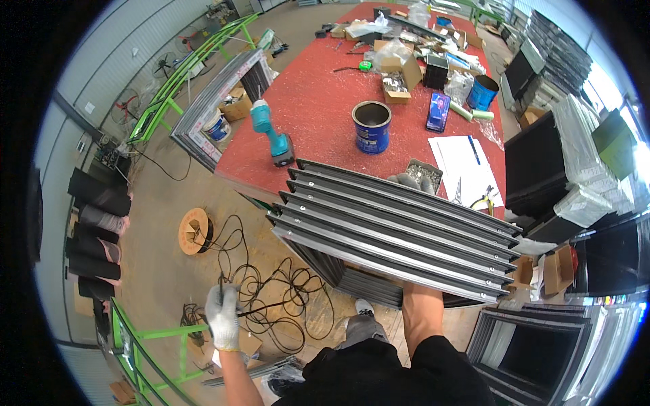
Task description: The person uses a pneumatic rivet gun to fasten metal window frame corners on a green jig, then stacks completed frames on a red workbench. The person repeats this process for multiple frames, handling each frame individually and securing each corner before moving to the next.
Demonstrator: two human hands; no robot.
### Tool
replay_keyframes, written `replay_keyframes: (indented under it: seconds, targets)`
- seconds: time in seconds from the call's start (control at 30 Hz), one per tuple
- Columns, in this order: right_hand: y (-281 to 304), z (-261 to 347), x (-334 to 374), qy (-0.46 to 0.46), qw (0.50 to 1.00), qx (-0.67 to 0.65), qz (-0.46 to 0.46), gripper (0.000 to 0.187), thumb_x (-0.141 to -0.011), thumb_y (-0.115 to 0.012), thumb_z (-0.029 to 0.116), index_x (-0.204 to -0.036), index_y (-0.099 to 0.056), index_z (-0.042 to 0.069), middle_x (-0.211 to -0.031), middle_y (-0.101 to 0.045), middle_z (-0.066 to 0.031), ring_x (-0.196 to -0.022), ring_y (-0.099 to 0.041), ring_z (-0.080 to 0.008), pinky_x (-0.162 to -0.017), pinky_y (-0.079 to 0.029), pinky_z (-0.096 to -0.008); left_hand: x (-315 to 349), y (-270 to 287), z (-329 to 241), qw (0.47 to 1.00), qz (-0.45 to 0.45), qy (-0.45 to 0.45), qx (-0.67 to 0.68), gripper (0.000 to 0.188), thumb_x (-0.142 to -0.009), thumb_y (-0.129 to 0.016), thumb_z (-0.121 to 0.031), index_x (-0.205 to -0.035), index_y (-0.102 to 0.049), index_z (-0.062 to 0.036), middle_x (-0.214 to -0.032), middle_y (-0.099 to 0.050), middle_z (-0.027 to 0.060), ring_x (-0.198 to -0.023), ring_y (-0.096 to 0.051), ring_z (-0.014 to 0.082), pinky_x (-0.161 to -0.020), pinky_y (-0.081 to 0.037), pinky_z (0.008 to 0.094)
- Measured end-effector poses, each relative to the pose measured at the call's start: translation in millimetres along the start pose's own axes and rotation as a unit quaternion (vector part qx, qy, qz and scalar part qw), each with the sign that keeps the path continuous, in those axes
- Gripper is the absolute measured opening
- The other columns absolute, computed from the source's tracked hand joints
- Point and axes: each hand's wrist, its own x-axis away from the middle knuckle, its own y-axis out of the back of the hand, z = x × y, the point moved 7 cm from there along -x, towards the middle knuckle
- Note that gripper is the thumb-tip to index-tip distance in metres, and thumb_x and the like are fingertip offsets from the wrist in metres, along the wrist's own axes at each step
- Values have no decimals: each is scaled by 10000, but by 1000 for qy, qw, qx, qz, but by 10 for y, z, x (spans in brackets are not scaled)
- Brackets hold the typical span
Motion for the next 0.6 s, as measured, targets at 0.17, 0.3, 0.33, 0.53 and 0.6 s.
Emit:
replay_keyframes:
  seconds: [0.17, 0.3, 0.33, 0.53, 0.6]
  targets:
    - [-369, 338, -96, 67, 992, 80, 71, 325, -1090, -623, 297, -1098, -730, -10, -1154, -743, -204, -1097, -716, -272, -974, -600, -410, -124, -734, -196, 981, 115, 66, 143, 276, -1054, -686, -285, -1102, -738, -18, -759, -676, 19, -608, -557, 68, -549, -369, 243]
    - [-501, 383, -237, 107, 981, 133, 93, 366, -1098, -611, 315, -1071, -727, -30, -1147, -739, -217, -1110, -714, -285, -978, -599, -425, -164, -1143, -312, 963, 221, 102, 113, 342, -1041, -661, -314, -1153, -731, 2, -682, -656, 22, -539, -486, 60, -512, -331, 227]
    - [-520, 358, -266, 110, 977, 160, 93, 376, -1100, -608, 320, -1064, -726, -36, -1145, -738, -220, -1113, -713, -288, -978, -599, -428, -123, -1232, -290, 955, 242, 119, 122, 345, -1038, -656, -318, -1143, -722, 3, -676, -650, 19, -534, -478, 59, -504, -325, 227]
    - [-692, 239, -92, 23, 970, -81, 227, 484, -1138, -503, 371, -1183, -683, -76, -1157, -664, -295, -1101, -650, -415, -971, -519, -577, 33, -1611, 111, 887, 254, 215, 321, 367, -1007, -660, -324, -1226, -614, -32, -1029, -718, 140, -731, -597, 156, -579, -456, 271]
    - [-717, 233, -8, 19, 967, -72, 244, 473, -1138, -503, 364, -1186, -676, -74, -1155, -666, -289, -1088, -654, -398, -955, -525, -553, 101, -1622, 243, 870, 234, 217, 375, 453, -994, -691, -293, -1346, -597, -23, -1255, -688, 172, -965, -658, 226, -758, -555, 337]
